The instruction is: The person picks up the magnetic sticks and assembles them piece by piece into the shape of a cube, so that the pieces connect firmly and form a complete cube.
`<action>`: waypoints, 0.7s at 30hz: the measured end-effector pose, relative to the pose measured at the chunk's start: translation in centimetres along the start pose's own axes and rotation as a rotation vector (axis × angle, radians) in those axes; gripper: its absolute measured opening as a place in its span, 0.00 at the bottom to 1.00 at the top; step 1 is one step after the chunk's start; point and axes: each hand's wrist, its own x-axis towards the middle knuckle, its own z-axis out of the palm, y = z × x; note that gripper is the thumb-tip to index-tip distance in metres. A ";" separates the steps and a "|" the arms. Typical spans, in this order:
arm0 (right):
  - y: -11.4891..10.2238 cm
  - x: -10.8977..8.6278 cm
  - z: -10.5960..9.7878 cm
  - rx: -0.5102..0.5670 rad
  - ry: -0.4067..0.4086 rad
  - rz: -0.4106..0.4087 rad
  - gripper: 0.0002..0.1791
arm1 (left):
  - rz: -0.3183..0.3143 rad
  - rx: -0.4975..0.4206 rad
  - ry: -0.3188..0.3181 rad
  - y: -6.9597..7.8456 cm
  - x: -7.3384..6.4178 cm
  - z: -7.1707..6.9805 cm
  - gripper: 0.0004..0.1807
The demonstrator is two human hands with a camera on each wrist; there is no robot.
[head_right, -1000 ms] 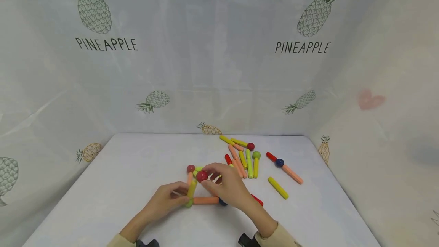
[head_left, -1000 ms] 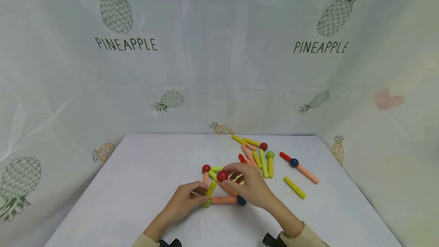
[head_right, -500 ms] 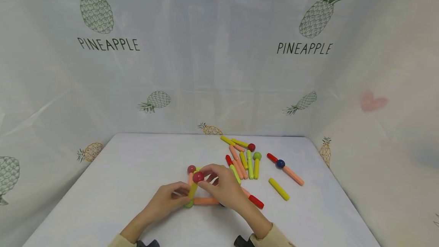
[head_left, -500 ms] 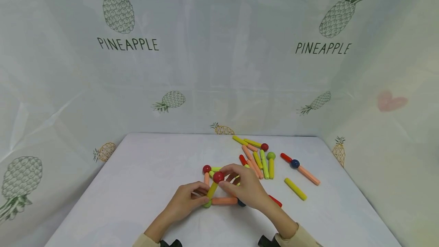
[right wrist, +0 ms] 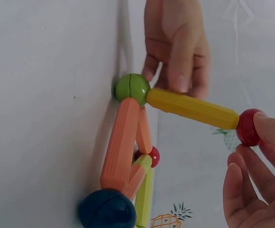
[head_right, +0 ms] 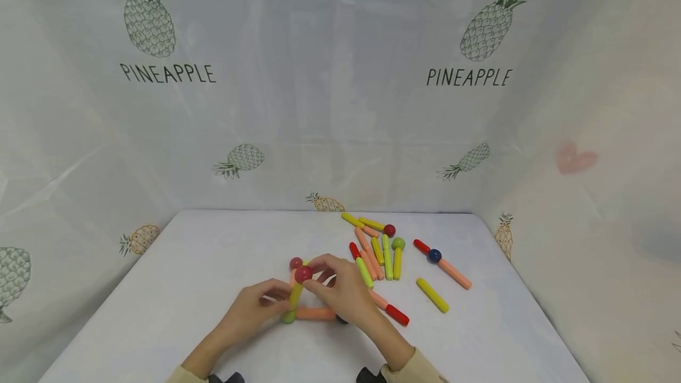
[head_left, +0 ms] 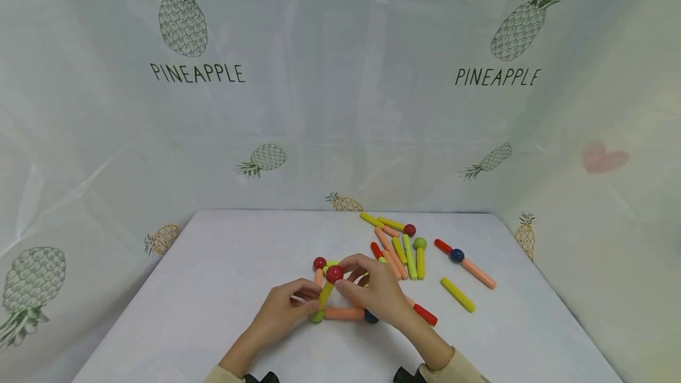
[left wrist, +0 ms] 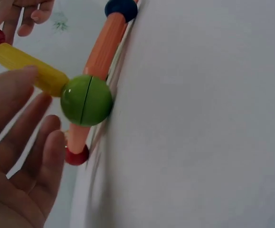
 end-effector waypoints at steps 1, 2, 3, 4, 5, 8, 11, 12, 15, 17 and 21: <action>0.0 0.0 0.0 -0.004 -0.003 0.001 0.14 | 0.000 -0.002 0.023 0.3 0.0 -0.2 0.13; -0.1 0.1 0.1 -0.006 -0.005 -0.001 0.14 | 0.000 -0.004 0.049 0.6 0.0 -0.4 0.14; -0.2 0.1 0.1 -0.012 -0.005 -0.004 0.14 | 0.006 -0.009 0.073 0.9 0.1 -0.7 0.14; -0.2 0.1 0.1 -0.016 -0.003 -0.007 0.14 | 0.014 -0.009 0.095 1.2 0.1 -0.9 0.15; -0.2 0.1 0.1 -0.017 -0.001 -0.009 0.14 | 0.025 -0.010 0.114 1.6 0.2 -1.1 0.15; -0.1 0.1 0.2 -0.026 0.013 -0.016 0.14 | 0.057 -0.001 0.147 2.6 0.5 -1.4 0.15; 0.0 0.2 0.3 -0.031 0.024 -0.022 0.14 | 0.090 0.006 0.154 3.4 0.9 -1.4 0.16; 0.0 0.2 0.4 -0.035 0.026 -0.025 0.14 | 0.104 0.005 0.152 3.6 1.0 -1.3 0.16; 0.0 0.2 0.5 -0.032 0.030 -0.028 0.13 | 0.138 -0.013 0.145 4.5 1.3 -1.2 0.18; 0.0 0.2 0.5 -0.024 0.027 -0.026 0.13 | 0.154 -0.025 0.140 4.9 1.4 -1.1 0.17; -0.3 0.2 0.4 -0.023 0.008 -0.038 0.12 | 0.159 -0.032 0.136 5.0 1.4 -1.0 0.16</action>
